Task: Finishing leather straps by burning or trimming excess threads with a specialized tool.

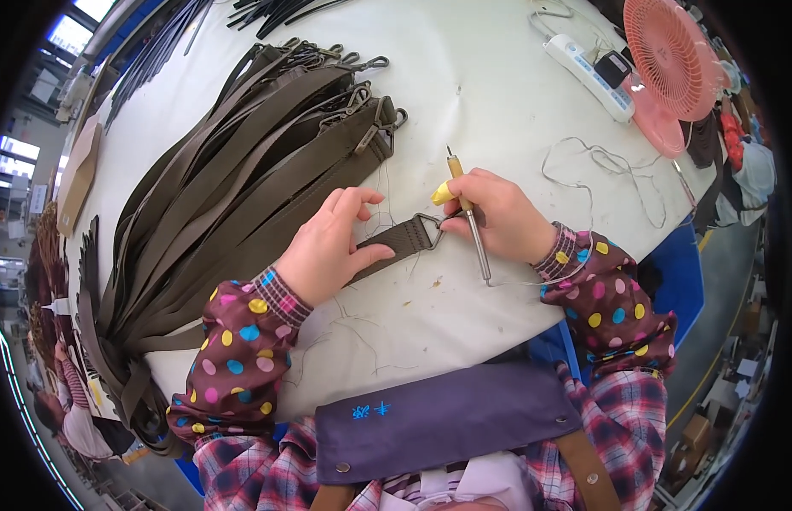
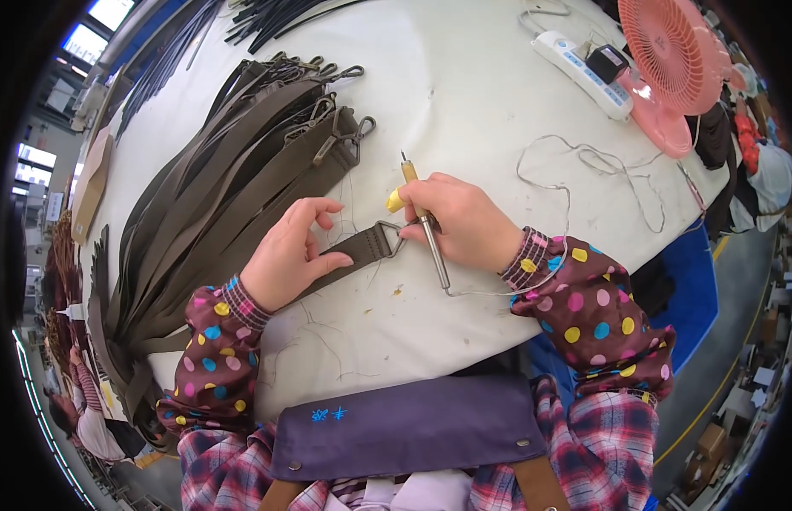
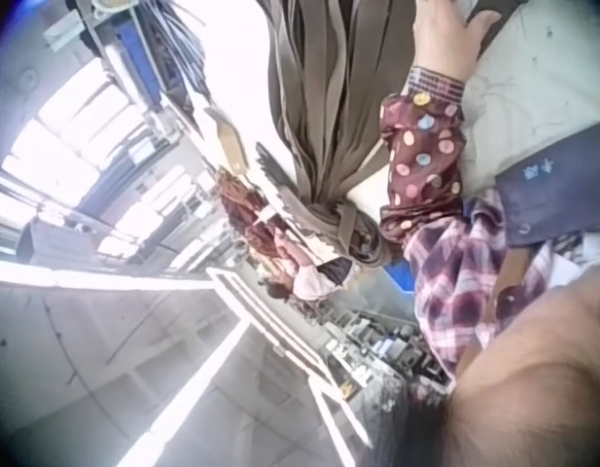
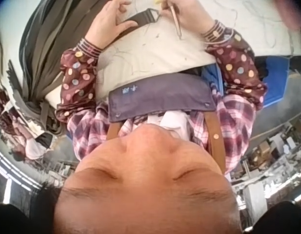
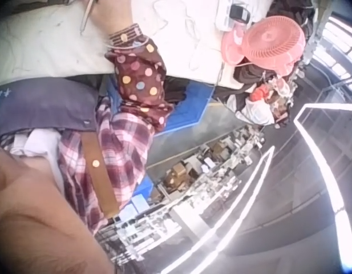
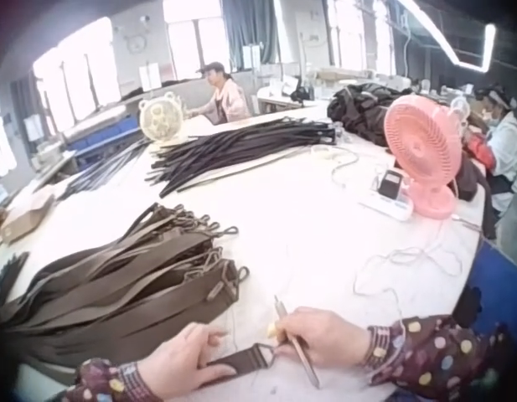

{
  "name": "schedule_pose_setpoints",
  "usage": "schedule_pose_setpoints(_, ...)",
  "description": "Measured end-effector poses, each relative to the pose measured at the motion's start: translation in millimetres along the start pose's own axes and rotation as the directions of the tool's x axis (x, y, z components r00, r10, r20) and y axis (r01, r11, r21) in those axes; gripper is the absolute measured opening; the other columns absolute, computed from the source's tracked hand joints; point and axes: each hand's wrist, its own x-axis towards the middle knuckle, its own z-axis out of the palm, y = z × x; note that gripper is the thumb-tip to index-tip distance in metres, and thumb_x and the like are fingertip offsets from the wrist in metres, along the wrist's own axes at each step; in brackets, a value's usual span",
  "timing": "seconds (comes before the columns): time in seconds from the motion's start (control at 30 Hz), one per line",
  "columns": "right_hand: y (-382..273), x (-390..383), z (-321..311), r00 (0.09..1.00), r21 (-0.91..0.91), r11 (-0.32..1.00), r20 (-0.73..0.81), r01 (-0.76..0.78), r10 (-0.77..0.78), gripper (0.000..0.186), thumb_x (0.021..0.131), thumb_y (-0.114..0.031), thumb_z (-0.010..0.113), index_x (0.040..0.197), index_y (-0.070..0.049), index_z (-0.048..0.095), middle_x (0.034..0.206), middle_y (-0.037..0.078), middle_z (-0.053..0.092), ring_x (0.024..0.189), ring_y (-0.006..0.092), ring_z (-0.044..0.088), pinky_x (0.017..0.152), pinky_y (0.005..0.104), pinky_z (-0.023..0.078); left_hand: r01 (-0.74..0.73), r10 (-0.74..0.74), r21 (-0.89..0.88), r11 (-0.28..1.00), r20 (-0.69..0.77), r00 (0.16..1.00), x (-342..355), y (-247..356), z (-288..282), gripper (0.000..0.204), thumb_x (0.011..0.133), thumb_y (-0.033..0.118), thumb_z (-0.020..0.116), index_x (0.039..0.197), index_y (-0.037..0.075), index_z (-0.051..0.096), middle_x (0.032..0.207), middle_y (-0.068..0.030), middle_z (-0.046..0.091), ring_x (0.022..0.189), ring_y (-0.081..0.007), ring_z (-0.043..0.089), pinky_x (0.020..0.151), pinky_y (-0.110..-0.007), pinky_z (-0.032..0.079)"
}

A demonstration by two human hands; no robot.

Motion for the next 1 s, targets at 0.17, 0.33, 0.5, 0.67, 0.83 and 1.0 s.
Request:
schedule_pose_setpoints(0.17,-8.9,8.9,0.3,0.988,-0.058,0.993,-0.107,0.107,-0.113,0.022,0.082,-0.002,0.064,0.104,-0.002,0.057,0.079,0.006,0.06,0.067,0.0179,0.056,0.063,0.026,0.048,-0.151,0.151,-0.01,0.989,-0.009,0.989,11.4,-16.4,8.8,0.026,0.077,0.008,0.072,0.095,0.002,0.055,0.086,-0.0052,0.052,0.059,-0.0103,0.05,0.057,-0.025,0.045)
schedule_pose_setpoints(0.33,-31.1,24.1,7.9,0.951,0.703,0.685,-0.039,-0.192,0.307,0.017,0.09,-0.011,0.059,0.104,-0.001,0.061,0.074,-0.001,0.059,0.06,0.0033,0.051,0.054,0.0199,0.041,-0.09,0.085,-0.064,0.994,-0.066,0.994,10.5,-8.2,12.9,0.017,0.082,0.007,0.068,0.09,0.002,0.054,0.082,-0.0034,0.053,0.06,-0.0086,0.052,0.051,-0.022,0.047)
schedule_pose_setpoints(0.5,-23.3,22.4,16.5,0.909,0.601,0.698,0.132,-0.39,0.395,0.013,0.09,-0.013,0.059,0.096,-0.002,0.056,0.079,0.0,0.059,0.065,0.0014,0.049,0.056,0.0173,0.04,0.162,-0.16,-0.438,0.884,0.041,0.986,10.8,-2.1,13.3,0.012,0.089,0.008,0.061,0.089,0.001,0.051,0.087,-0.0032,0.059,0.069,-0.0066,0.057,0.053,-0.02,0.051)
schedule_pose_setpoints(0.67,-22.9,19.1,25.8,0.9,0.537,0.74,0.092,-0.405,0.426,0.014,0.087,-0.009,0.061,0.089,-0.004,0.048,0.077,0.001,0.059,0.065,0.0021,0.052,0.055,0.0179,0.042,0.111,-0.118,-0.561,0.82,0.024,0.993,11.0,-8.3,18.5,0.014,0.091,0.009,0.058,0.089,0.001,0.047,0.09,-0.0058,0.061,0.071,-0.0069,0.058,0.055,-0.02,0.051)
schedule_pose_setpoints(0.83,-21.0,18.6,30.8,0.924,0.505,0.8,-0.012,-0.325,0.382,0.022,0.084,-0.014,0.064,0.086,-0.003,0.045,0.066,0.004,0.058,0.053,0.0067,0.052,0.048,0.0224,0.041,0.124,-0.124,-0.584,0.802,0.04,0.991,10.8,-8.5,17.9,0.014,0.091,0.009,0.058,0.089,0.002,0.046,0.089,-0.0062,0.061,0.072,-0.007,0.059,0.056,-0.019,0.051)
schedule_pose_setpoints(1.0,-24.0,19.5,26.3,0.907,0.448,0.799,0.07,-0.4,0.415,0.017,0.086,-0.005,0.061,0.09,-0.004,0.045,0.075,0.002,0.059,0.063,0.0026,0.053,0.053,0.0179,0.042,0.109,-0.13,-0.602,0.791,0.008,0.991,12.5,-10.4,19.4,0.016,0.089,0.011,0.061,0.087,0.0,0.05,0.08,-0.0047,0.063,0.07,-0.0083,0.063,0.056,-0.022,0.053)
